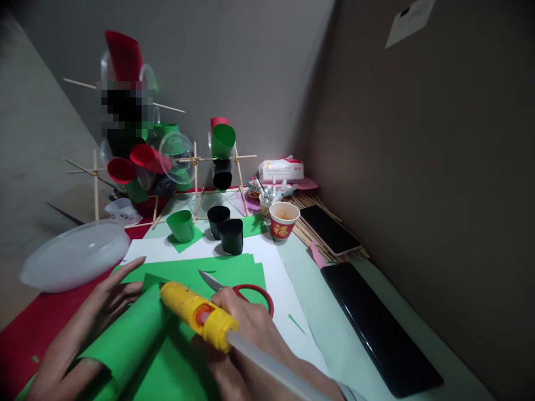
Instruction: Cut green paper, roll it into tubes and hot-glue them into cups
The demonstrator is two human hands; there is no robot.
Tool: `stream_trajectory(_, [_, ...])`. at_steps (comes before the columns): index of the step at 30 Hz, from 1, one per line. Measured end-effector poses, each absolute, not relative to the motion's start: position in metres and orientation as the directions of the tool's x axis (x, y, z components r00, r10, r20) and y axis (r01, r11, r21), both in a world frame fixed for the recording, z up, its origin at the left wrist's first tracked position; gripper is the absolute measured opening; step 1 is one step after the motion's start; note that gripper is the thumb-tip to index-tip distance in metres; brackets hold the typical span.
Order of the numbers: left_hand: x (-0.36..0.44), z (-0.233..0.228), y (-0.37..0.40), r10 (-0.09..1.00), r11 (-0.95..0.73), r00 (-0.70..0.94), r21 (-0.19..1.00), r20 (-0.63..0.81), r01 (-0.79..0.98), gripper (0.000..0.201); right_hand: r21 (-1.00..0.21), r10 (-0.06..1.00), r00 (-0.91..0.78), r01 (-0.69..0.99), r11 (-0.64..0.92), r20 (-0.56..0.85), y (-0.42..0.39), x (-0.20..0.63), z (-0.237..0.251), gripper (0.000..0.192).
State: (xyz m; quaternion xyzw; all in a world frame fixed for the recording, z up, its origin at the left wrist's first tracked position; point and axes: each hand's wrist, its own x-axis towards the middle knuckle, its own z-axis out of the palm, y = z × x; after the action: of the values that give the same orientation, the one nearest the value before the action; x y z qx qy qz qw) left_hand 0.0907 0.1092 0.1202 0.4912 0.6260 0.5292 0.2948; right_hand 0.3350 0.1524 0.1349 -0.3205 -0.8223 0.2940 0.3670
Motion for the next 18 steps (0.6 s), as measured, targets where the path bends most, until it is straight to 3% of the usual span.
stream_trajectory(4, [0.095,0.122,0.107,0.928,-0.043,-0.342,0.952,0.15,0.302,0.078,-0.755,0.784,-0.49,0.326,0.57,0.381,0.15,0.337,0.133,0.01])
stream_trajectory(8, [0.101,0.127,0.107,0.926,-0.039,-0.349,0.955,0.145,0.295,0.08,-0.685,0.75,-0.494,0.355,0.636,0.44,0.145,0.339,0.137,0.009])
stream_trajectory(13, [0.1,0.126,0.108,0.922,-0.039,-0.358,0.953,0.151,0.301,0.074,-0.718,0.794,-0.491,0.398,0.571,0.359,0.143,0.339,0.144,0.002])
stream_trajectory(18, [0.093,0.122,0.108,0.929,-0.082,-0.305,0.922,0.209,0.379,0.086,-0.688,0.781,-0.493,0.413,0.597,0.383,0.145,0.338,0.141,0.003])
